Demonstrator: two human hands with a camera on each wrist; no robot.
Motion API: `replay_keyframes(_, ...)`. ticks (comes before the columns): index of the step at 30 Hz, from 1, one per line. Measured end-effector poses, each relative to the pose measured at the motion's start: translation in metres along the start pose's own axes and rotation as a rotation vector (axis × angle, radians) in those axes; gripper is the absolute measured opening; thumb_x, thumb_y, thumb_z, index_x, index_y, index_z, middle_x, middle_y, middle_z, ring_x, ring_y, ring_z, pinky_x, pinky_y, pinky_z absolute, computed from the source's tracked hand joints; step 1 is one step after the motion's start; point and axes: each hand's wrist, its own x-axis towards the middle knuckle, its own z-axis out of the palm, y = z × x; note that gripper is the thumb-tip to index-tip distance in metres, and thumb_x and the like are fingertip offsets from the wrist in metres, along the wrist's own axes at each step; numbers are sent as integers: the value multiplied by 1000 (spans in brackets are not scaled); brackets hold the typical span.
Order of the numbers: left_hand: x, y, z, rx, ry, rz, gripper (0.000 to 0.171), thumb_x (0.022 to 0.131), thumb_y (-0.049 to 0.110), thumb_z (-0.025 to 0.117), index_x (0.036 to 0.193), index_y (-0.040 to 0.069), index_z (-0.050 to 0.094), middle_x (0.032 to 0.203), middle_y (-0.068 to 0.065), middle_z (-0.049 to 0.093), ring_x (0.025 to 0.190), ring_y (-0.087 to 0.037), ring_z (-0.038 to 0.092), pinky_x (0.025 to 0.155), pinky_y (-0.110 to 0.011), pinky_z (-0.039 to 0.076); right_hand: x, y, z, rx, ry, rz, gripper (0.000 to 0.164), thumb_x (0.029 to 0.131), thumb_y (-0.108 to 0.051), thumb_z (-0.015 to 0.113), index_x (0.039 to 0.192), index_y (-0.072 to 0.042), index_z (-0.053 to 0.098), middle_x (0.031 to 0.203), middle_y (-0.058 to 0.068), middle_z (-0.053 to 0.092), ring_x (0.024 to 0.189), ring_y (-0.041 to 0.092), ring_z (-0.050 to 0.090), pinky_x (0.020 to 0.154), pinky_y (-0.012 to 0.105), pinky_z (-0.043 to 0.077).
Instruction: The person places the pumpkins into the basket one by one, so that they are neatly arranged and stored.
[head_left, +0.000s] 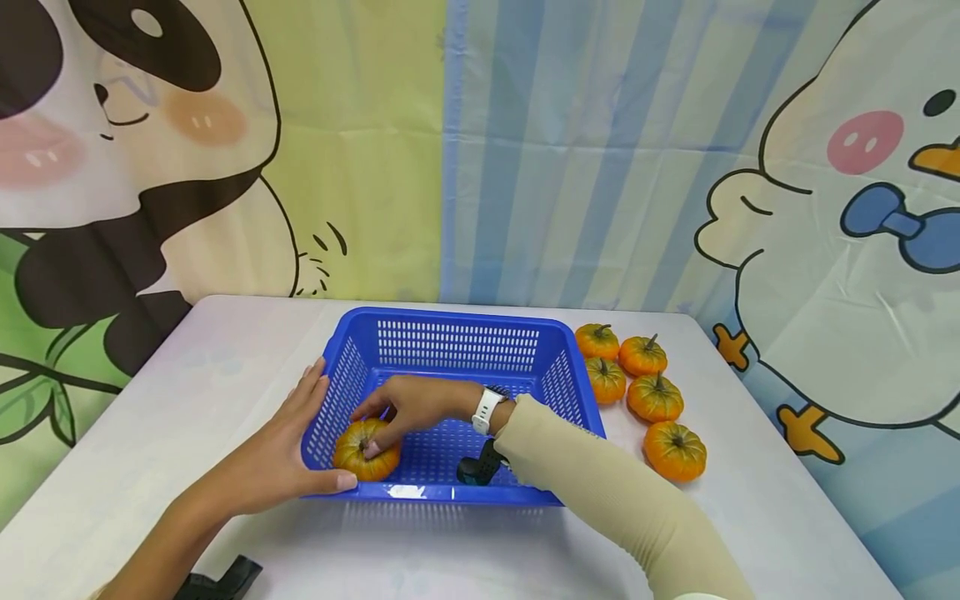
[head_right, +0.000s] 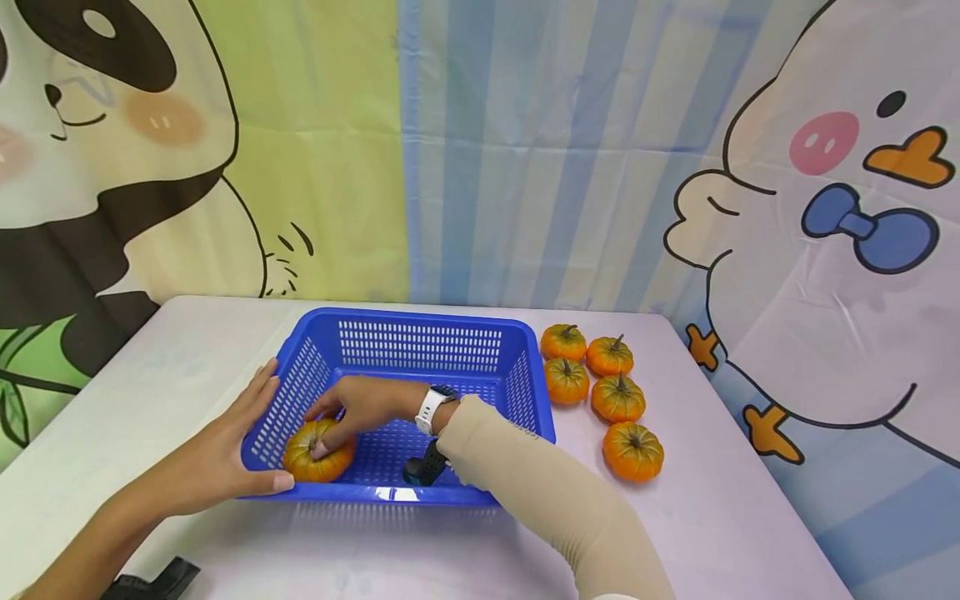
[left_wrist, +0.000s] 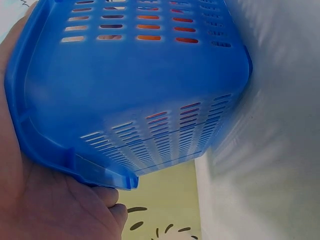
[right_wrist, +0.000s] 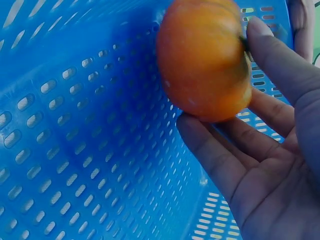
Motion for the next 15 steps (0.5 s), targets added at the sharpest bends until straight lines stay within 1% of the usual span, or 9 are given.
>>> replay_keyframes(4, 0, 0, 0, 1, 3, 4, 122, 74, 48, 81, 155, 1, 2, 162, -3, -13, 146, -38, -5, 99, -75, 19, -1, 1, 0, 21, -30, 11, 55, 90, -21, 72, 138, -3, 54, 125, 3, 64, 106, 6, 61, 86, 14, 48)
replay_keyframes(10, 0, -1, 1, -1, 8, 11, 122, 73, 45, 82, 155, 0, 3, 162, -4, -13, 146, -38, -5, 99, -75, 19, 0, 4, 0, -6, -48, 23, 53, 90, -20, 72, 137, -5, 56, 125, 2, 64, 105, 5, 61, 86, 14, 47)
replay_keyframes(15, 1, 0, 0, 3, 6, 6, 122, 73, 46, 81, 155, 0, 3, 162, -6, -12, 146, -39, -4, 99, -75, 19, 0, 5, -2, -40, -68, 23, 55, 89, -23, 73, 138, -5, 55, 124, 1, 64, 106, 4, 60, 86, 13, 47)
